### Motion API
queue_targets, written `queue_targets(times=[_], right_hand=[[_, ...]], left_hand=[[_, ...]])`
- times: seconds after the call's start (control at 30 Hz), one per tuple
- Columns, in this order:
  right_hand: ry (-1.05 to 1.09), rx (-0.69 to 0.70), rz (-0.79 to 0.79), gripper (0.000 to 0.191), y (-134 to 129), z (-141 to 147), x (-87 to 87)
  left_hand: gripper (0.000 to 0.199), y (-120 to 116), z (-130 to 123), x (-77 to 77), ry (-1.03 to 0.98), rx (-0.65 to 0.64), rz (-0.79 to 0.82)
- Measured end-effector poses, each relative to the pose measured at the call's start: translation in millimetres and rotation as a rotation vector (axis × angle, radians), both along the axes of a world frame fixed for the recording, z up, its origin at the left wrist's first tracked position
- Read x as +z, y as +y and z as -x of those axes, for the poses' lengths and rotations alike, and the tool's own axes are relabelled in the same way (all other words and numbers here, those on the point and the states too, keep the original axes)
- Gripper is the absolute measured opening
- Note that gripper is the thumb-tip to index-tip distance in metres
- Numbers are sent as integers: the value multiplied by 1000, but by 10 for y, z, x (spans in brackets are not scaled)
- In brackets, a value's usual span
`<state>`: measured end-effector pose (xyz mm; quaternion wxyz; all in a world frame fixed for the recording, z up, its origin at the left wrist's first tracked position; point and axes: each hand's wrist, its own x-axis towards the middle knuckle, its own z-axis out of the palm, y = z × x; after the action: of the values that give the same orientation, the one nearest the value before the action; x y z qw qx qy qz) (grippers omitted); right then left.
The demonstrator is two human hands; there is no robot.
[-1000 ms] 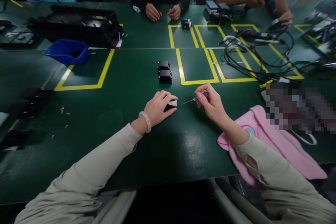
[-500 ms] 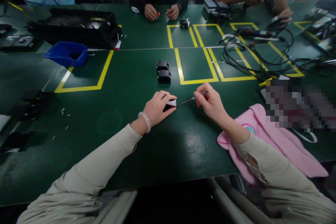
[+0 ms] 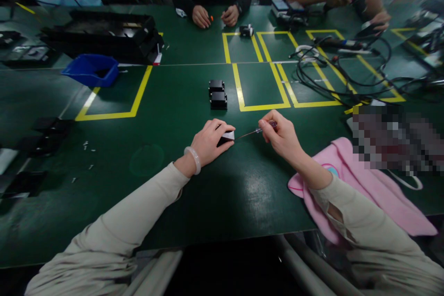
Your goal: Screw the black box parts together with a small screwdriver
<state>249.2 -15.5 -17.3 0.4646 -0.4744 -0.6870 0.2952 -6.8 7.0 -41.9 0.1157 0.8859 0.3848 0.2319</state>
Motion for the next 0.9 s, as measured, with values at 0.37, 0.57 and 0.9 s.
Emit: queue_targets(times=[0.37,0.57,0.9], right_hand=[[19,28,-12,28,4,3,3],[105,62,29,28,11,8,-40],[70,6,18,37,22,2,-39]], left_hand=[[34,0,3,-3,-3,-3,-3],[33,-8,5,3,-1,1,-7],[34,-7,5,2,-3,-1,-14]])
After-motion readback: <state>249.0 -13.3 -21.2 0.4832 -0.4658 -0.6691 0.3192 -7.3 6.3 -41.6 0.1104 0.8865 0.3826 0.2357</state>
